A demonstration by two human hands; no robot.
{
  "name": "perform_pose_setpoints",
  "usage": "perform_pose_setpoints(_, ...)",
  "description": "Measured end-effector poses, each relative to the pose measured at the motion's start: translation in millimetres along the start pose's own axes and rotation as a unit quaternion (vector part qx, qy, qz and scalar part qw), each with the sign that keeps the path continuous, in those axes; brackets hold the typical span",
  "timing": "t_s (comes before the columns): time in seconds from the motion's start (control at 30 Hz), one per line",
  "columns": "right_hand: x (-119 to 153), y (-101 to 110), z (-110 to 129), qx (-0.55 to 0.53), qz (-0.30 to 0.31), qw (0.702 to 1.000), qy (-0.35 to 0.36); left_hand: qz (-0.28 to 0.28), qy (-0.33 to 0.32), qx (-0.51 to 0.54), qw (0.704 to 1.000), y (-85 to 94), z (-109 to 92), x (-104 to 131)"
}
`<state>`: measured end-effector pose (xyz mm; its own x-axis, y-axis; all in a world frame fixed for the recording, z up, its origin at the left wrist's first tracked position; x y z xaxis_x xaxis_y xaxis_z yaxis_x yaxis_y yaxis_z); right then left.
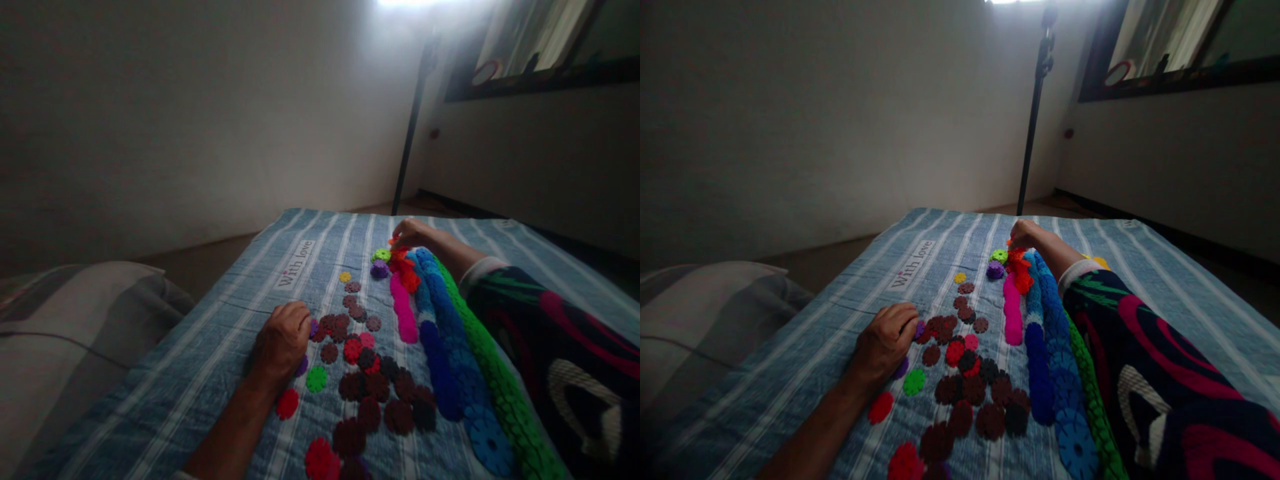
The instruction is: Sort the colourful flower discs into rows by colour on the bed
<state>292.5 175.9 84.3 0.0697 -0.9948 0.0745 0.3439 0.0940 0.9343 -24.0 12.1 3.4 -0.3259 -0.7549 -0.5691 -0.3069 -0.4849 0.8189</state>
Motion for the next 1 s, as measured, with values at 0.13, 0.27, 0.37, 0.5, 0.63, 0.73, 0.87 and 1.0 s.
perform_pose_setpoints(0.13, -3, 0, -1, 0.000, -0.022, 1.000, -0.001, 0.002, 0.005, -0.002, 1.000, 0.8, 0, 0)
perform_pose_setpoints(0.27, -3, 0, -4, -0.012, -0.043, 0.999, 0.001, 0.004, 0.004, -0.003, 1.000, -0.2, 1, 0)
perform_pose_setpoints(0.37, 0, 2, -9, -0.026, -0.057, 0.998, -0.002, 0.003, 0.004, -0.002, 1.000, -1.5, 2, 1)
perform_pose_setpoints(0.5, 8, 8, -22, -0.041, -0.073, 0.996, -0.011, -0.013, 0.004, 0.003, 1.000, -2.6, 2, 1)
perform_pose_setpoints(0.63, 22, 8, -33, -0.046, -0.049, 0.998, -0.016, -0.020, 0.001, 0.001, 1.000, -2.6, 3, 0)
perform_pose_setpoints(0.73, 32, -2, -36, -0.045, 0.003, 0.999, -0.016, -0.019, 0.001, 0.000, 1.000, -1.9, 3, 0)
perform_pose_setpoints(0.87, 38, -18, -36, -0.022, 0.042, 0.999, -0.015, -0.019, 0.004, 0.001, 1.000, -1.8, 3, 0)
perform_pose_setpoints(1.0, 38, -26, -35, 0.013, 0.029, 0.999, -0.001, -0.012, 0.010, 0.001, 1.000, -3.0, 4, 0)
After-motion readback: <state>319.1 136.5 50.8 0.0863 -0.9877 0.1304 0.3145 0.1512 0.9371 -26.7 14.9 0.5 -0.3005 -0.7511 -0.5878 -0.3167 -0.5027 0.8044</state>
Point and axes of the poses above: each hand's wrist, its own x-axis away from the middle knuckle, its own y-axis out of the back of the hand, z = x × y, the point moved 2 cm from there along -x, towards the middle knuckle, and after that the axes turned 6 degrees about -x, right-handed, at the moved point
